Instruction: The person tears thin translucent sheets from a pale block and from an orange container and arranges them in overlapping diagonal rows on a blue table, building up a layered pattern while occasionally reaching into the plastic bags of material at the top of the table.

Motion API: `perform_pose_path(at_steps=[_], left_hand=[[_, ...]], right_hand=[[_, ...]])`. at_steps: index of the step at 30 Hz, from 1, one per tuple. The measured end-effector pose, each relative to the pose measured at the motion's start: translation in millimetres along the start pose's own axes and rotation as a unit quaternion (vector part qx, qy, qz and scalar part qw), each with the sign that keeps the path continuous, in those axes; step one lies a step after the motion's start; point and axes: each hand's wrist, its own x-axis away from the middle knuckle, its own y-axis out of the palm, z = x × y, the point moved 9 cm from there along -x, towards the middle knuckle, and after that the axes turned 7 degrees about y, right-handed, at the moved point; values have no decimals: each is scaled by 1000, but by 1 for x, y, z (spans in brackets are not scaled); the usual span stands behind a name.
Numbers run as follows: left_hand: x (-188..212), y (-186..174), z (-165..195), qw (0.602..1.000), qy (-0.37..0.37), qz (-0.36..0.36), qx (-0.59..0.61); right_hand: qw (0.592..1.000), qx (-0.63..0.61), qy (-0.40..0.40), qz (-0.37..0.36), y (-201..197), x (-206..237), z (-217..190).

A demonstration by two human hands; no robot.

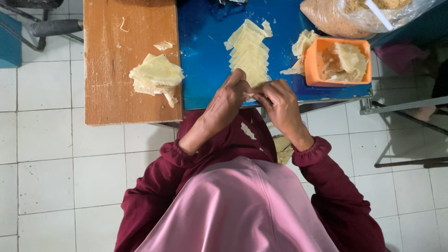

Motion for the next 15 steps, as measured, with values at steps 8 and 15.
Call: perform_pose_path(at_steps=[8, 15], left_hand=[[-4, 3, -15, 999, -33, -24, 24], [-6, 3, -10, 1000, -8, -2, -16]], right_hand=[[1000, -18, -7, -20, 2, -2, 9], [998, -20, 54, -21, 4, -13, 18]])
